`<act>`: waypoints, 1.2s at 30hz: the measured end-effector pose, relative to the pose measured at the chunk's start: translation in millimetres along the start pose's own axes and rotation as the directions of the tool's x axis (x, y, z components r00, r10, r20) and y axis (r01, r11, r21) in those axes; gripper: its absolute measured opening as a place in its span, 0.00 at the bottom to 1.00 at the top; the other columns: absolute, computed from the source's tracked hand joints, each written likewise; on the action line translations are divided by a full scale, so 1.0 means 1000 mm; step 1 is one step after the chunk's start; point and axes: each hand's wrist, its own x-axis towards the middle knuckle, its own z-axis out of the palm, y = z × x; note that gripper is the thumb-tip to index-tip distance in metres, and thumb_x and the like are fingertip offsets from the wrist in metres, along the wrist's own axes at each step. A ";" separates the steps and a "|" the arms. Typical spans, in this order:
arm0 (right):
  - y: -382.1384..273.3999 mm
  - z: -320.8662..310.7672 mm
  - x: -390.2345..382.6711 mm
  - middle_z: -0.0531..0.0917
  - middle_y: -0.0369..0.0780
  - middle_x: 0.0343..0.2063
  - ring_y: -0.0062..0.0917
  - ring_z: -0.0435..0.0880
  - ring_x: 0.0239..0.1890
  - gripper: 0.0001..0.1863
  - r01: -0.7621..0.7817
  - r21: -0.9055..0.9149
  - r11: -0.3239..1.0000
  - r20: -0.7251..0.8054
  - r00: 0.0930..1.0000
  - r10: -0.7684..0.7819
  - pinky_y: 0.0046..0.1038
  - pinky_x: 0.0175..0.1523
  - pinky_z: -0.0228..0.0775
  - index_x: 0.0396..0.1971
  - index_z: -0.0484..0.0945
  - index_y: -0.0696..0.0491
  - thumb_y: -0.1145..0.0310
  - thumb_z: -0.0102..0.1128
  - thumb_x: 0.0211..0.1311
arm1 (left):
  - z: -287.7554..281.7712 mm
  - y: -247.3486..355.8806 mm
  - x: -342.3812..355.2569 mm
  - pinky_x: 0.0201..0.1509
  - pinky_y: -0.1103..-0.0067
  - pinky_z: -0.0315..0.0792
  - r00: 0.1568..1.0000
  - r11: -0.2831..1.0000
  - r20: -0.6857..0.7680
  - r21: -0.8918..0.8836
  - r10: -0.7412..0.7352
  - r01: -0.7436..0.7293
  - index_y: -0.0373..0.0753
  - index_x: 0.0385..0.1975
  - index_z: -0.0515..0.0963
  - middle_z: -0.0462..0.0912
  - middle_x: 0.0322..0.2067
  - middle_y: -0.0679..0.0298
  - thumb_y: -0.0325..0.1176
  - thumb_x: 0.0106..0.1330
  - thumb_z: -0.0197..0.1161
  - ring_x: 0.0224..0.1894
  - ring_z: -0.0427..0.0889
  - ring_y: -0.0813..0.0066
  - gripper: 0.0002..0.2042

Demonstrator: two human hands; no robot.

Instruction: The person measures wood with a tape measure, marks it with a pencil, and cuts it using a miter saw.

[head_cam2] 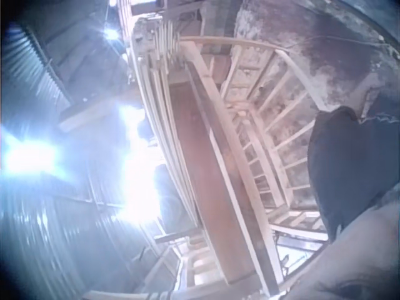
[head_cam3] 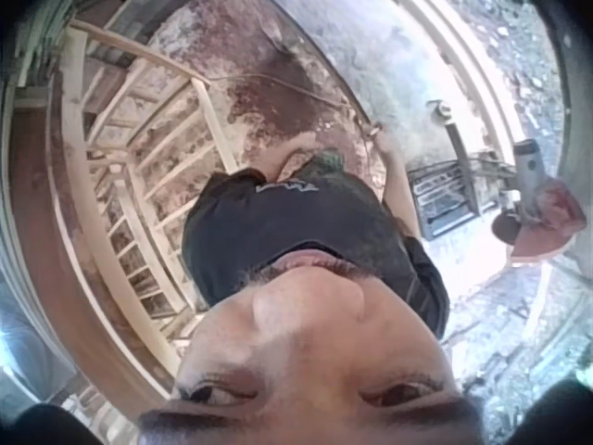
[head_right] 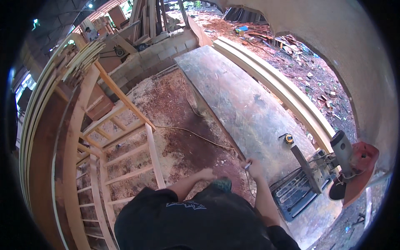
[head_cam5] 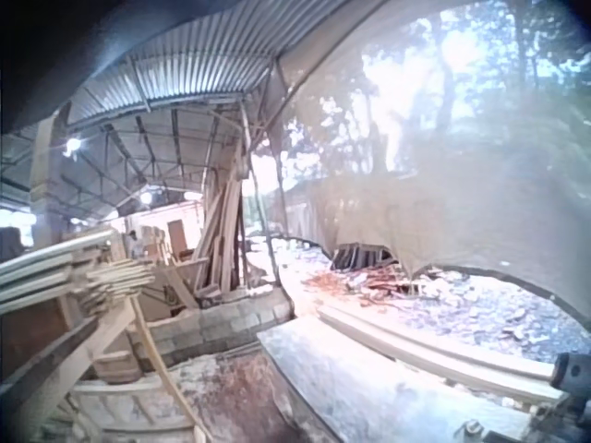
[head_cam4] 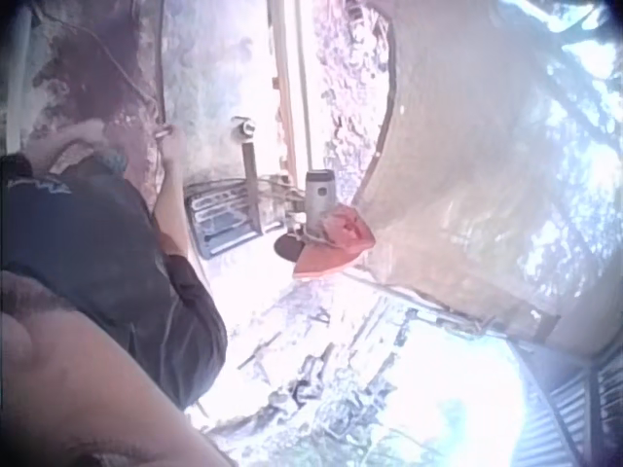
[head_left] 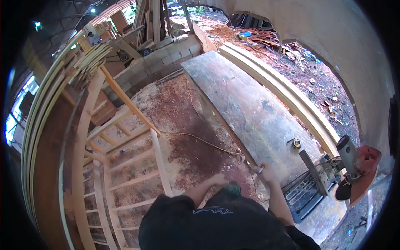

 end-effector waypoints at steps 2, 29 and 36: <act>0.005 -0.013 0.000 0.82 0.36 0.26 0.23 0.81 0.31 0.07 0.045 0.619 0.784 -0.129 0.991 0.045 0.25 0.39 0.72 0.28 0.78 0.54 0.67 0.62 0.62 | -0.043 0.032 0.015 0.52 0.62 0.76 0.990 0.995 -0.139 -0.096 0.008 -0.021 0.24 0.44 0.80 0.81 0.47 0.37 0.55 0.58 0.65 0.51 0.82 0.44 0.32; 0.076 -0.039 0.167 0.71 0.45 0.66 0.48 0.69 0.64 0.17 -0.674 -0.202 0.711 -0.919 0.381 0.100 0.49 0.64 0.61 0.46 0.73 0.50 0.59 0.61 0.59 | -0.353 0.189 0.341 0.41 0.67 0.76 0.818 0.844 -0.251 -0.009 0.518 -0.537 0.34 0.39 0.82 0.84 0.28 0.51 0.41 0.65 0.62 0.33 0.84 0.55 0.15; 0.071 -0.047 0.167 0.73 0.41 0.64 0.46 0.72 0.61 0.18 -0.632 -0.118 0.766 -0.925 0.351 0.147 0.49 0.61 0.63 0.45 0.74 0.51 0.60 0.63 0.58 | -0.328 0.400 0.505 0.63 0.62 0.67 0.449 0.481 -0.202 0.545 0.870 -0.686 0.30 0.39 0.82 0.73 0.59 0.44 0.38 0.56 0.69 0.64 0.70 0.51 0.18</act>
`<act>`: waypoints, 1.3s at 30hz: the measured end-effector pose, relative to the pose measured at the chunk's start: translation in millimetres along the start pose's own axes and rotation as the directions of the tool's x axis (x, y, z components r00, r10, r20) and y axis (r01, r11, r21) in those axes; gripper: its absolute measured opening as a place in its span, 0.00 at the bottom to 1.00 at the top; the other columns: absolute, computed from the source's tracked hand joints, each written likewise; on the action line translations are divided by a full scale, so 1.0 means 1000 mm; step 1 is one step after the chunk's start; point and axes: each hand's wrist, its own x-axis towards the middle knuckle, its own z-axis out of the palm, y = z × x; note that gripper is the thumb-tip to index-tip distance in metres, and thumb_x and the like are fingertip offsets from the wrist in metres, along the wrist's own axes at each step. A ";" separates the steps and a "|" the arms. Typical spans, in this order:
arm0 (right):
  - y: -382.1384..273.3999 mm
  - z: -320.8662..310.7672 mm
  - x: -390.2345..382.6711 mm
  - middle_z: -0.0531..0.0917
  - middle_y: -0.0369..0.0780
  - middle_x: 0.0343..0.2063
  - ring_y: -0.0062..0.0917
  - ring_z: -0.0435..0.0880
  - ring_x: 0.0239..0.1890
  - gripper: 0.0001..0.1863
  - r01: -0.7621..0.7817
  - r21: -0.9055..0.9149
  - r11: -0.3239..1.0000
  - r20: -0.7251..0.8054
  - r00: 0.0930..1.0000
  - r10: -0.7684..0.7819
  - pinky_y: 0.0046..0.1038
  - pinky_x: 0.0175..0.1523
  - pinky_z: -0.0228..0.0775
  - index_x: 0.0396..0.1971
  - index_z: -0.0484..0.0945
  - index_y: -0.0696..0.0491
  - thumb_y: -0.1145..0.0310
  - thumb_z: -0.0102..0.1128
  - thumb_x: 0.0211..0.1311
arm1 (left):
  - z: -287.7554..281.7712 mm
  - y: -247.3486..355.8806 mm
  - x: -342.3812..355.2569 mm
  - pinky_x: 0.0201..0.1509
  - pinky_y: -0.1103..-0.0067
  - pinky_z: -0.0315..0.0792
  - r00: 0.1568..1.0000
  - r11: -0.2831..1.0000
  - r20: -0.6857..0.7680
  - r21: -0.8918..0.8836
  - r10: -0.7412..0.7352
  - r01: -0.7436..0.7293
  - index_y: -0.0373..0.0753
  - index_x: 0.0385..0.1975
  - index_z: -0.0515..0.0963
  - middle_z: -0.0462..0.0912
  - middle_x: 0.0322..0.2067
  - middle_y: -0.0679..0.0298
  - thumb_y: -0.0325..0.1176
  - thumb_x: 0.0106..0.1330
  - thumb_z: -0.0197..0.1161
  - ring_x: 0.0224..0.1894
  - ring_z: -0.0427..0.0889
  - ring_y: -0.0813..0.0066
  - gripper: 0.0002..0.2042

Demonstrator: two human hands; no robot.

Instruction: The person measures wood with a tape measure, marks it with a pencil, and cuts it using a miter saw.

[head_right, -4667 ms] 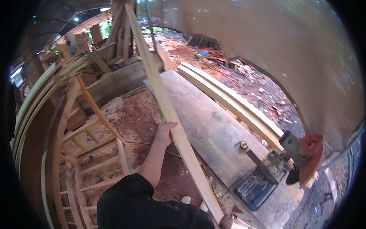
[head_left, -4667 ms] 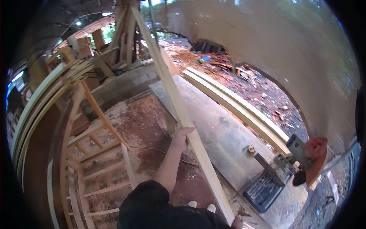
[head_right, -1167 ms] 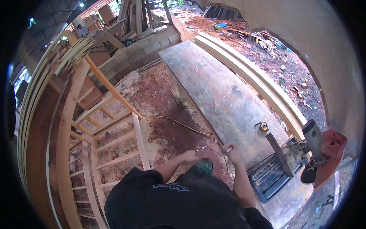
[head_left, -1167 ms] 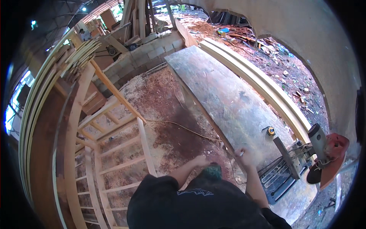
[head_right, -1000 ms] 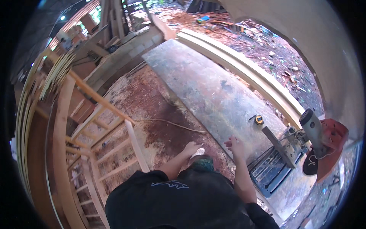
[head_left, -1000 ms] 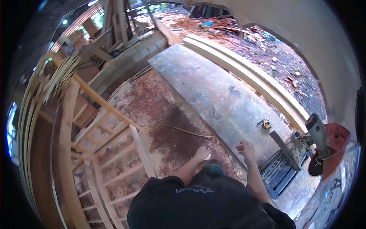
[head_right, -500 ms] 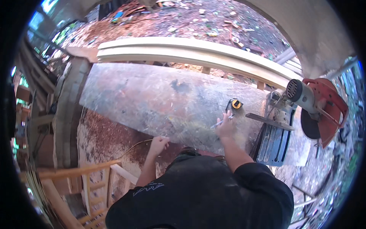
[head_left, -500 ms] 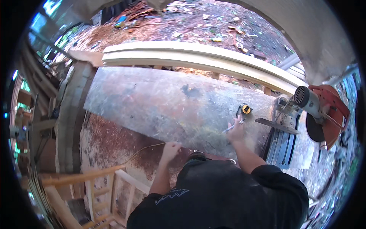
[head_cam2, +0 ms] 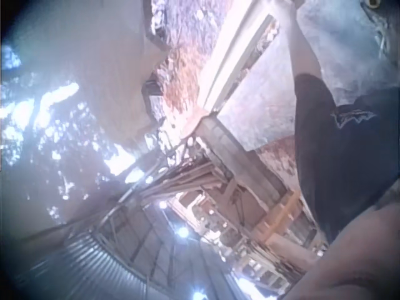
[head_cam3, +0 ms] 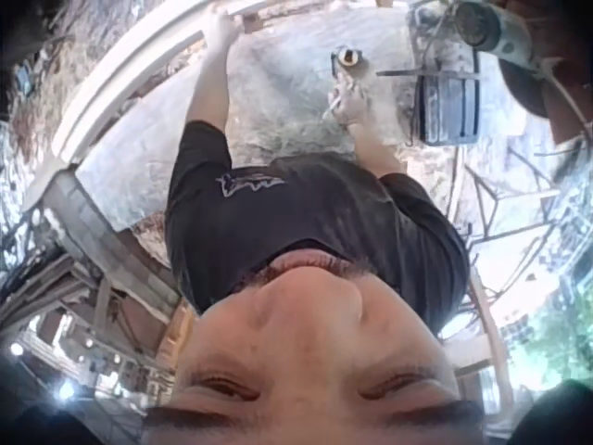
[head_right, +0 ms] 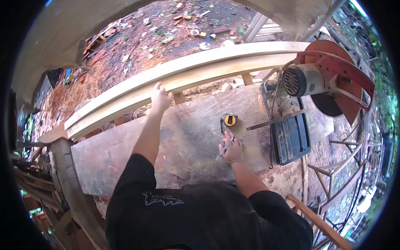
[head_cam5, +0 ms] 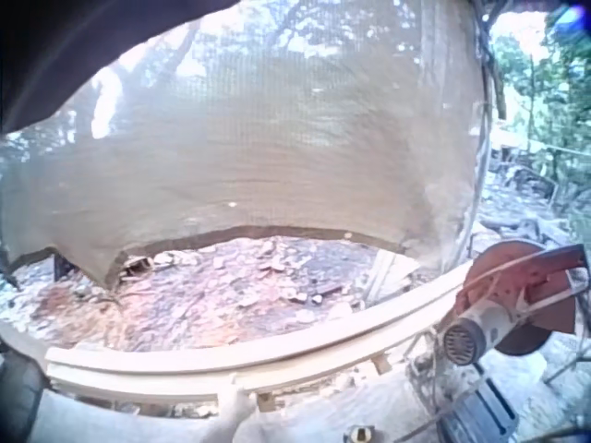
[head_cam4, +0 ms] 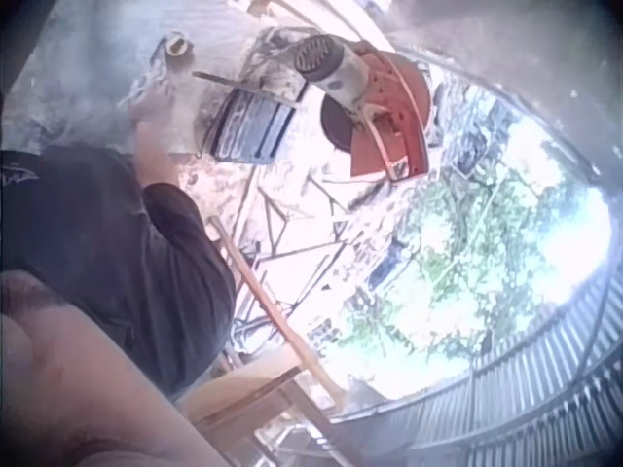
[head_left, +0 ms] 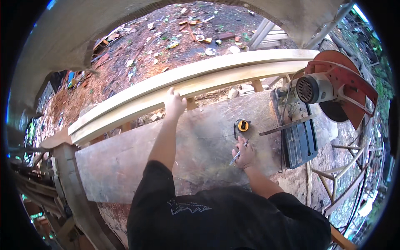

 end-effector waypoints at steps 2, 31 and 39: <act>0.001 -0.001 -0.003 0.73 0.42 0.65 0.45 0.73 0.61 0.17 -0.014 -0.007 1.000 0.029 0.999 0.015 0.48 0.60 0.64 0.43 0.74 0.50 0.59 0.63 0.57 | 0.003 0.017 0.034 0.64 0.63 0.66 0.992 0.999 0.117 0.023 0.037 -0.040 0.31 0.38 0.82 0.73 0.58 0.45 0.39 0.54 0.70 0.64 0.69 0.52 0.18; 0.006 -0.004 -0.004 0.82 0.37 0.51 0.38 0.75 0.59 0.19 -0.008 0.104 0.995 -0.072 0.997 0.015 0.44 0.58 0.68 0.49 0.75 0.46 0.61 0.63 0.59 | -0.262 -0.061 -0.016 0.24 0.66 0.70 0.987 0.998 0.156 0.063 -0.029 0.019 0.24 0.21 0.81 0.74 0.10 0.49 0.50 0.60 0.69 0.14 0.76 0.63 0.27; 0.016 -0.049 -0.055 0.84 0.40 0.31 0.37 0.82 0.35 0.10 -0.170 0.403 0.899 0.371 0.928 0.009 0.35 0.42 0.73 0.34 0.78 0.50 0.63 0.66 0.56 | -0.308 -0.072 -0.096 0.21 0.63 0.56 0.994 0.998 0.090 -0.021 0.068 -0.066 0.28 0.12 0.67 0.62 0.10 0.58 0.46 0.60 0.69 0.16 0.61 0.71 0.27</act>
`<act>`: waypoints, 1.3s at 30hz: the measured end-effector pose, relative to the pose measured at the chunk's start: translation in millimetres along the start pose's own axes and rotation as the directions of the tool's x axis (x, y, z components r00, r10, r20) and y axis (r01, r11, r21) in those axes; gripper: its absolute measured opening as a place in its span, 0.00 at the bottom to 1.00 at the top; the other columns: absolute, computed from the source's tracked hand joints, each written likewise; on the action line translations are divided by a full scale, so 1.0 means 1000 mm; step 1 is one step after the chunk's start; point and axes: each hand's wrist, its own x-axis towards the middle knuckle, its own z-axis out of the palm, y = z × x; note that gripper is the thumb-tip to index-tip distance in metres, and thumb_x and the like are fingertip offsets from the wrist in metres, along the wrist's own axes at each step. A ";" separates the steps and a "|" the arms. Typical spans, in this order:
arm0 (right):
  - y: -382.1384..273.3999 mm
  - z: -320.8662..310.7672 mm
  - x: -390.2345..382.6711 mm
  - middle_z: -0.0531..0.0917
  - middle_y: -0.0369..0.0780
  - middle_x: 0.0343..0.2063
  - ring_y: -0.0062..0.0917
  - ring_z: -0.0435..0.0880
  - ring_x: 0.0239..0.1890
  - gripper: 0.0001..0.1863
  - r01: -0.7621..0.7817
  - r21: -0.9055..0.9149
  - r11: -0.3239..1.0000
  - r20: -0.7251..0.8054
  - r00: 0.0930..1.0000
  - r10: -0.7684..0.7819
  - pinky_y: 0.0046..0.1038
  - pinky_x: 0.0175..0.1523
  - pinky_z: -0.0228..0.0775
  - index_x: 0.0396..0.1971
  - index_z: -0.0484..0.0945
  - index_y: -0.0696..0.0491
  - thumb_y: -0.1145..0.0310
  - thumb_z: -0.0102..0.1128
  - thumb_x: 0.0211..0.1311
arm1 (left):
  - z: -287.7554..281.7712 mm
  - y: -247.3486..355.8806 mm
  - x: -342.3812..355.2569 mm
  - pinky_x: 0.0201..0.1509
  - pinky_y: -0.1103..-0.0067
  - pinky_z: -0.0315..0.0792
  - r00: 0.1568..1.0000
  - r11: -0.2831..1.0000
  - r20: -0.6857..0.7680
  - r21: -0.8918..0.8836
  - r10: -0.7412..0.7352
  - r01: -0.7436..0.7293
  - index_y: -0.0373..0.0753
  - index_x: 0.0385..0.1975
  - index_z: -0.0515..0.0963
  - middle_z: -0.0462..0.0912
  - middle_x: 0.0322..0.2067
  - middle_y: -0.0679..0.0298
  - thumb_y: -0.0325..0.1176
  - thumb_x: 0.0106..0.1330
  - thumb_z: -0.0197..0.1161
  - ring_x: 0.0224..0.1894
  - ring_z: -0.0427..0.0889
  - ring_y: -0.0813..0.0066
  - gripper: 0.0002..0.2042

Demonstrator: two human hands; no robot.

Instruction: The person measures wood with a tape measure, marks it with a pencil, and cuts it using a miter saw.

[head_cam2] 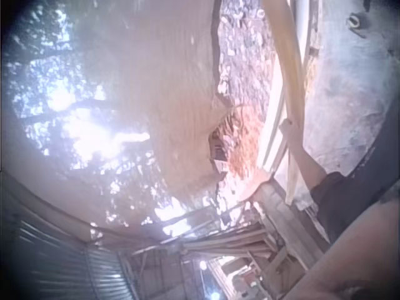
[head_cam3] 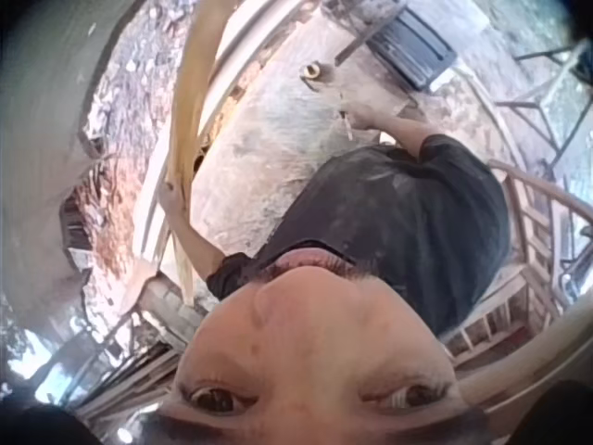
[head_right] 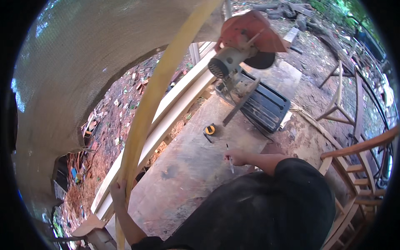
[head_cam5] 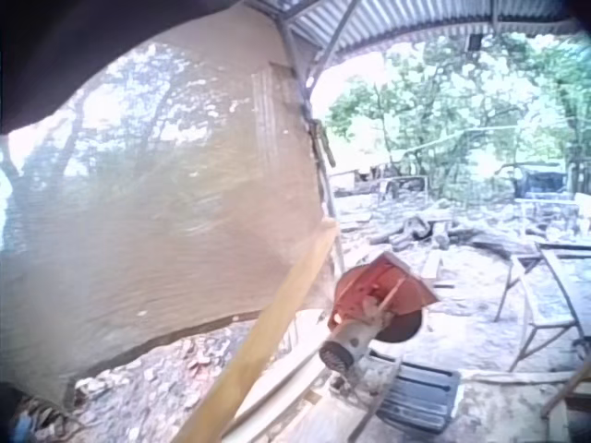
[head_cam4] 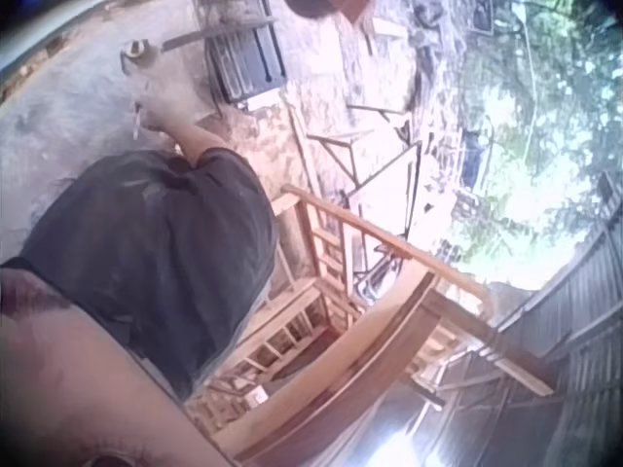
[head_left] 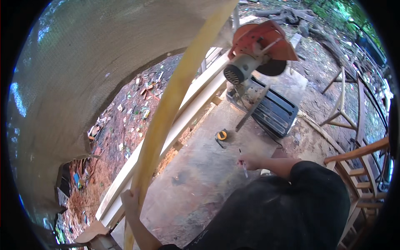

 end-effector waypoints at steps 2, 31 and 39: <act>-0.012 0.004 -0.037 0.84 0.39 0.28 0.30 0.82 0.32 0.10 -0.090 0.105 0.990 0.065 0.994 0.083 0.33 0.40 0.72 0.31 0.79 0.51 0.61 0.67 0.58 | -0.017 0.016 -0.026 0.21 0.63 0.55 1.000 0.998 0.016 -0.056 -0.013 0.014 0.29 0.12 0.66 0.61 0.10 0.59 0.44 0.60 0.69 0.16 0.61 0.70 0.26; -0.027 -0.039 -0.095 0.82 0.44 0.39 0.42 0.84 0.41 0.16 0.249 0.968 -0.037 -0.122 0.592 0.796 0.45 0.52 0.78 0.45 0.76 0.59 0.63 0.61 0.65 | 0.136 0.043 -0.252 0.35 0.63 0.70 0.963 0.978 -0.168 0.025 0.209 -0.208 0.38 0.23 0.73 0.74 0.23 0.59 0.39 0.50 0.78 0.30 0.75 0.56 0.18; 0.005 0.007 -0.064 0.83 0.39 0.34 0.28 0.82 0.32 0.20 0.132 0.983 -0.129 0.002 0.691 0.722 0.34 0.40 0.75 0.41 0.77 0.53 0.49 0.55 0.70 | 0.153 0.037 -0.271 0.57 0.59 0.71 0.982 0.970 0.019 0.163 -0.188 0.182 0.29 0.41 0.77 0.79 0.45 0.48 0.33 0.57 0.69 0.52 0.77 0.48 0.16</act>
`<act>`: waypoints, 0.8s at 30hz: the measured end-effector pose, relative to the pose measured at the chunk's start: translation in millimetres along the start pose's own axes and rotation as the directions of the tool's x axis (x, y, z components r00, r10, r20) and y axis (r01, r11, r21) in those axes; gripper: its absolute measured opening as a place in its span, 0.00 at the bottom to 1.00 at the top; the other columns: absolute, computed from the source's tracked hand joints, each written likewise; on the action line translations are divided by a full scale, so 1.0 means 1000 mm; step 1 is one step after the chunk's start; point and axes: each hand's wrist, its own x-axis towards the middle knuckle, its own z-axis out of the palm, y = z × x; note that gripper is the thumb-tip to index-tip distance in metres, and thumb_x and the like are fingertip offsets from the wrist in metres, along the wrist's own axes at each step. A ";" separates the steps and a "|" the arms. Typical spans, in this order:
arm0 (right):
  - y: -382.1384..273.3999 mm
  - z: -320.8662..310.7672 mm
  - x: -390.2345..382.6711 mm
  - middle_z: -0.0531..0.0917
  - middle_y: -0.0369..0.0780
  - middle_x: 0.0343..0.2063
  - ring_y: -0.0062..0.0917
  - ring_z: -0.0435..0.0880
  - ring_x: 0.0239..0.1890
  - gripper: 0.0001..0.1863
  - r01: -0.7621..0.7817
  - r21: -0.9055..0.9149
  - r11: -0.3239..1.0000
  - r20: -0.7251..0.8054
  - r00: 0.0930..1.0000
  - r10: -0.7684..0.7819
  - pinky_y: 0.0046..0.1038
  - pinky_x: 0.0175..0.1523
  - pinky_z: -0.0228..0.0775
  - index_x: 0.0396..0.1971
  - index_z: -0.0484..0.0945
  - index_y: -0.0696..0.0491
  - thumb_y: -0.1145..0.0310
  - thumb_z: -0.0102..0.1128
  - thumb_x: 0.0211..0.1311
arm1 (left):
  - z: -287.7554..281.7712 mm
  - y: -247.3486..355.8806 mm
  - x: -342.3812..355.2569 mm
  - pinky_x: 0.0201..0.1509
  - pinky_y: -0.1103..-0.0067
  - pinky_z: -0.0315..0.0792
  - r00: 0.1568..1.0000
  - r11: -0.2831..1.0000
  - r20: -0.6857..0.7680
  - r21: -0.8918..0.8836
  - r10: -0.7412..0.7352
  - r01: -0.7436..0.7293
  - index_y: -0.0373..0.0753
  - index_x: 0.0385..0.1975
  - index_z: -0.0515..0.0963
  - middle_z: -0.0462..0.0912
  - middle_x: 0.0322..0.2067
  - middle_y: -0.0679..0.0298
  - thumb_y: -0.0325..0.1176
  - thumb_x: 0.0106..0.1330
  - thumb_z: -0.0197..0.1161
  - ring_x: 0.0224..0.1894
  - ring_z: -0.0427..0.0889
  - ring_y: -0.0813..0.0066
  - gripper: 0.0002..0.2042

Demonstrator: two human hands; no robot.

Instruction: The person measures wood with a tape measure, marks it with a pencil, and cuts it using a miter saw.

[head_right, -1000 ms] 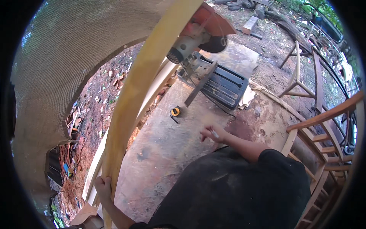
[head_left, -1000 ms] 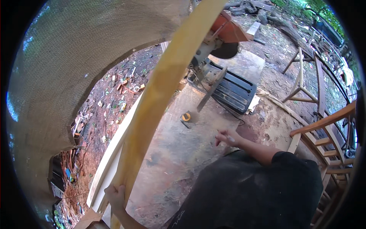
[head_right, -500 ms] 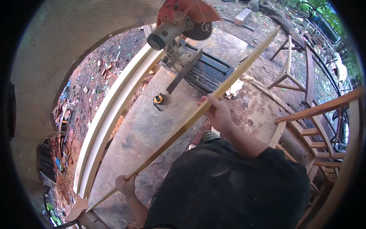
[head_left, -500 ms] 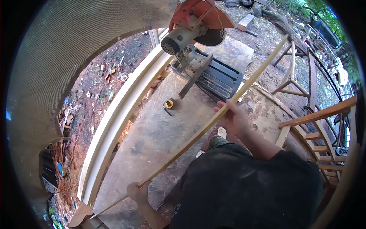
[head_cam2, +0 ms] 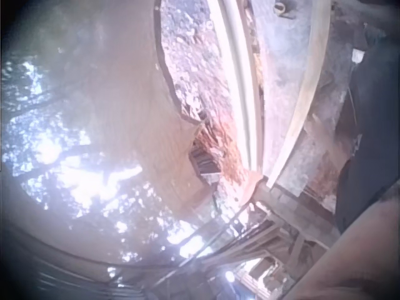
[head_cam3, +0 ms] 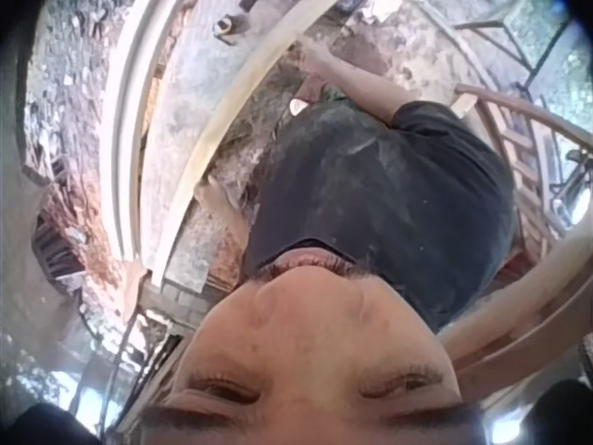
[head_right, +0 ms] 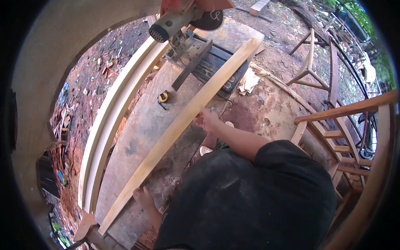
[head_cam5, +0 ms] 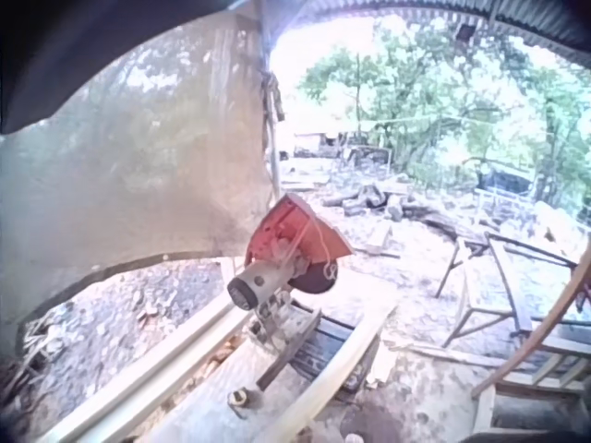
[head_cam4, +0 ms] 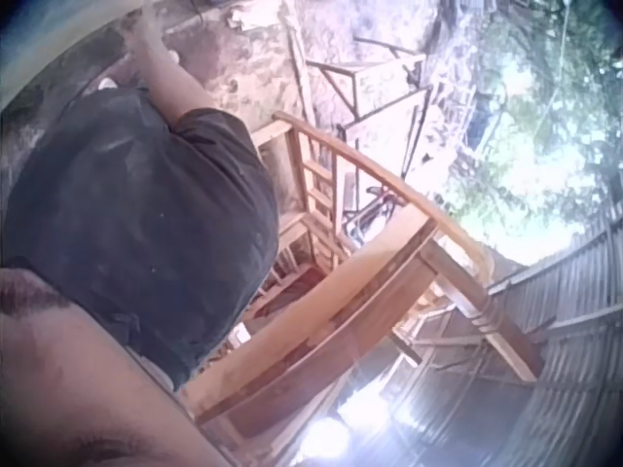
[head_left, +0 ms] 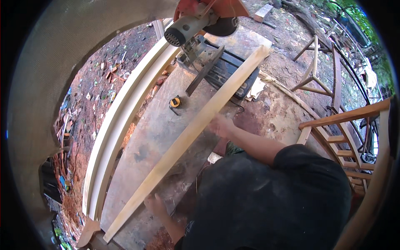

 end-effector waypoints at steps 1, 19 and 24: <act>-0.001 0.006 0.002 0.83 0.39 0.34 0.28 0.82 0.32 0.20 -0.022 -0.012 1.000 0.008 1.000 0.022 0.34 0.40 0.75 0.41 0.77 0.53 0.49 0.55 0.70 | 0.002 0.004 0.002 0.57 0.59 0.71 1.000 1.000 0.000 0.012 -0.023 0.023 0.29 0.41 0.77 0.79 0.45 0.48 0.33 0.57 0.69 0.52 0.77 0.48 0.16; -0.041 -0.010 0.034 0.80 0.39 0.45 0.33 0.77 0.48 0.19 -0.098 -0.501 0.860 -0.008 0.994 0.108 0.39 0.55 0.69 0.53 0.73 0.54 0.57 0.54 0.69 | 0.070 0.069 0.002 0.63 0.56 0.68 0.934 0.909 -0.136 -0.312 -0.332 0.277 0.23 0.42 0.79 0.65 0.62 0.40 0.37 0.52 0.64 0.64 0.64 0.43 0.23; -0.052 0.002 0.040 0.80 0.40 0.43 0.33 0.78 0.47 0.17 -0.100 -0.608 0.787 -0.022 0.994 0.109 0.39 0.55 0.69 0.49 0.75 0.57 0.62 0.55 0.68 | 0.086 0.073 0.023 0.60 0.59 0.70 0.725 0.748 -0.299 -0.505 -0.620 0.430 0.23 0.39 0.77 0.66 0.60 0.37 0.33 0.52 0.64 0.63 0.66 0.45 0.19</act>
